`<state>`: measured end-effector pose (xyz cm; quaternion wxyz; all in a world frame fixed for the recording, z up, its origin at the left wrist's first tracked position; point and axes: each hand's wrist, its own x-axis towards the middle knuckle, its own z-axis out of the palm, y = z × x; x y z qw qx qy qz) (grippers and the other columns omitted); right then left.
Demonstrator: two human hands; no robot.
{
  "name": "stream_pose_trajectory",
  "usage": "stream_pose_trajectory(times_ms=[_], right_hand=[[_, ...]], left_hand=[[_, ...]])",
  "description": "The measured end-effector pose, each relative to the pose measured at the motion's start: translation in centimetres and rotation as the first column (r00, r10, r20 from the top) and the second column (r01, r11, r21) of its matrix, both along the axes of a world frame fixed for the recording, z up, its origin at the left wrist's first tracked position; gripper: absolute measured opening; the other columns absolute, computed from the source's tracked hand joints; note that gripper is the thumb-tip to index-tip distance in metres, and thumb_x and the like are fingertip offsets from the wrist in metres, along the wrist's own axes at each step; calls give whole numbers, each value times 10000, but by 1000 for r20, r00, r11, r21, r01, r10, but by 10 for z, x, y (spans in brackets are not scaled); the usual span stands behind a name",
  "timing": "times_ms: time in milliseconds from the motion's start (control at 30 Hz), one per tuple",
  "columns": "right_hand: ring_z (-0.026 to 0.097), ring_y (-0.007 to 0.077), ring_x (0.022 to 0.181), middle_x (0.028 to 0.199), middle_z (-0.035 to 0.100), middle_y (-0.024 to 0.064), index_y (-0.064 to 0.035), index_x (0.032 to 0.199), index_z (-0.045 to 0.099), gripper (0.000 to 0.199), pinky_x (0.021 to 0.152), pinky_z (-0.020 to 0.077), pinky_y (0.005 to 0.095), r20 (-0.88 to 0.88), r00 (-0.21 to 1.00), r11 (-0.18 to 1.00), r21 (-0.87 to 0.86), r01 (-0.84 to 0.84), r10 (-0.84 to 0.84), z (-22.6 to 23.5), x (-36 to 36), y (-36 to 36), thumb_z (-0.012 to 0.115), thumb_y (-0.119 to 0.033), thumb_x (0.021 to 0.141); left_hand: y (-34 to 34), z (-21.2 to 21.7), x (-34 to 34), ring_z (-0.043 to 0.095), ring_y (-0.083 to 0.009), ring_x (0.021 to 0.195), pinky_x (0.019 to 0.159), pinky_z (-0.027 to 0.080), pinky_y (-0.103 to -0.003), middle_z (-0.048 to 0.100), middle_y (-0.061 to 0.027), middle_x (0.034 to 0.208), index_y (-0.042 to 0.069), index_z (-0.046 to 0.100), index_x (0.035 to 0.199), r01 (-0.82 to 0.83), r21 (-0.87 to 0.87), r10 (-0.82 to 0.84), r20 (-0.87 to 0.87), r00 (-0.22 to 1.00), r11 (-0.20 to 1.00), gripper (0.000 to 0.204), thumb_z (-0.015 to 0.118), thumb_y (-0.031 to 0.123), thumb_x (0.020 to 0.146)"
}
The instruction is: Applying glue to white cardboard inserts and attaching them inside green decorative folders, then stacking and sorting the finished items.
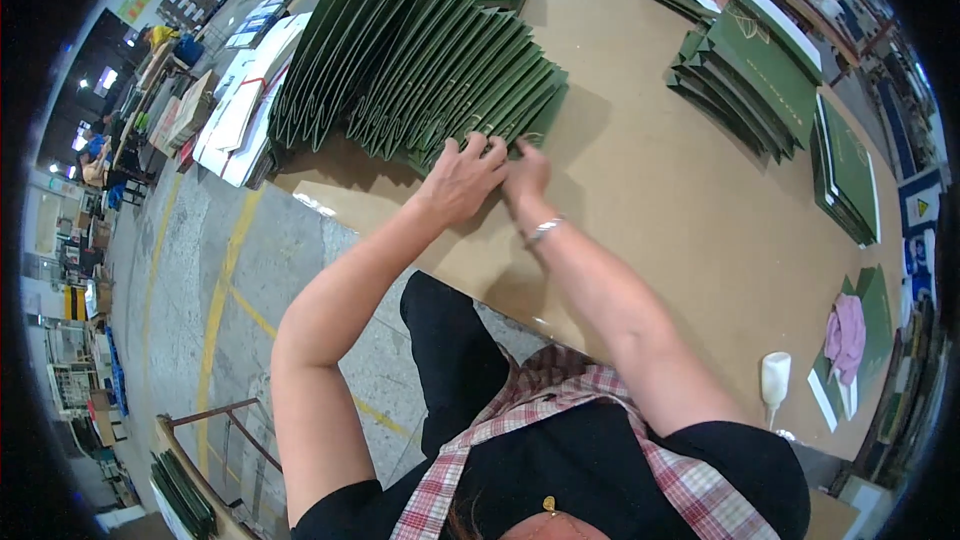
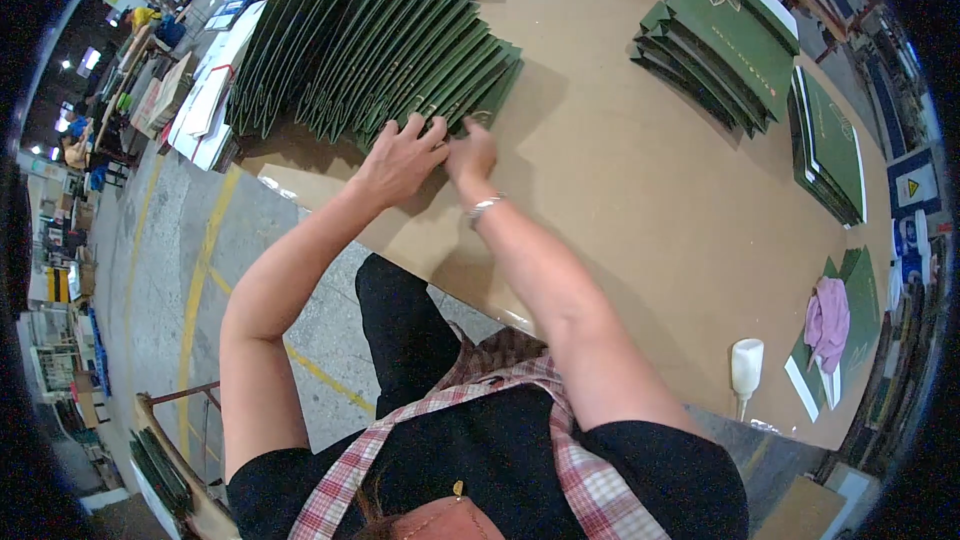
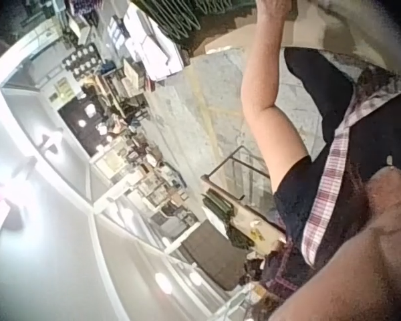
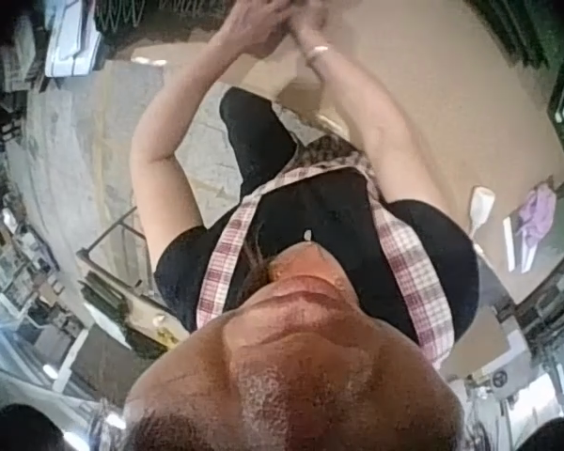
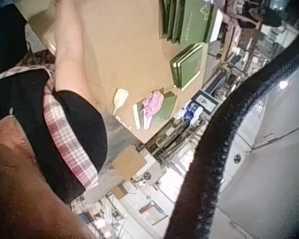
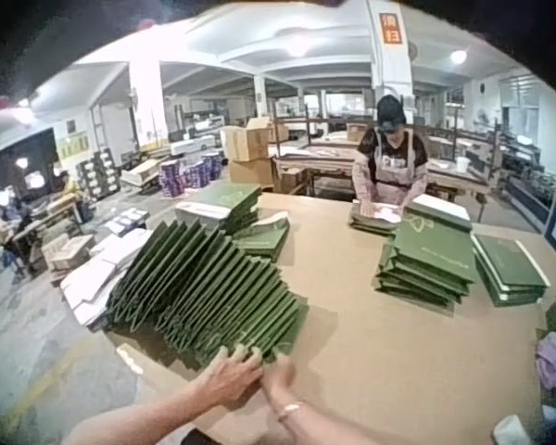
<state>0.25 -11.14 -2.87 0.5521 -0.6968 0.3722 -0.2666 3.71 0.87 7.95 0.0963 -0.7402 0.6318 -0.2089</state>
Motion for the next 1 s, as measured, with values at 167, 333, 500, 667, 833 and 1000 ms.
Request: stream_pose_trajectory(times_ms=[167,333,500,667,833,1000], right_hand=[[695,263,840,1053,703,186,-52,1320,566,537,749,533,380,41,988,976,-168,-141,150,-14,-2,-2,695,-159,810],[614,171,555,791,637,132,-48,1476,222,859,450,516,319,205,895,796,409,-446,396,15,-34,-24,715,-7,774],[646,208,588,832,658,134,-23,1315,400,636,503,564,331,61,987,958,239,-161,151,4,-19,-13,656,68,740],[694,258,723,941,675,180,-54,1224,530,464,550,559,379,-94,867,828,363,-428,489,41,-28,-17,661,-48,779],[677,210,839,964,684,147,-49,1284,543,521,640,558,340,-252,902,782,-451,-430,351,67,-117,-83,729,-175,814],[661,243,951,1074,674,142,-49,1196,611,386,831,527,356,-90,996,909,-415,-32,-6,80,-228,-161,680,-248,872]], left_hand=[[14,-17,5,498,-229,1018,764,425,-361,487,-49,1234,141,602,1011,-10,2,10,49,999,1000,246,629,205,775],[21,-21,7,496,-221,1013,761,423,-356,500,-51,1227,150,607,990,-36,17,35,39,999,999,215,619,224,789],[3,-31,2,500,-227,1004,738,449,-361,515,-48,1195,144,604,949,2,-62,-4,-33,999,998,159,608,196,798],[18,-42,3,518,-235,997,781,455,-414,539,-38,1123,137,592,1012,-64,-48,58,-122,991,997,218,606,236,818],[-7,-31,-41,483,-296,1170,986,372,-524,539,-104,1231,127,576,1139,-205,6,203,-157,967,979,316,603,263,856],[-38,-65,-100,345,-373,1366,1117,247,-564,427,-180,1432,112,526,1312,-104,-222,-24,-508,861,970,479,604,291,875]])
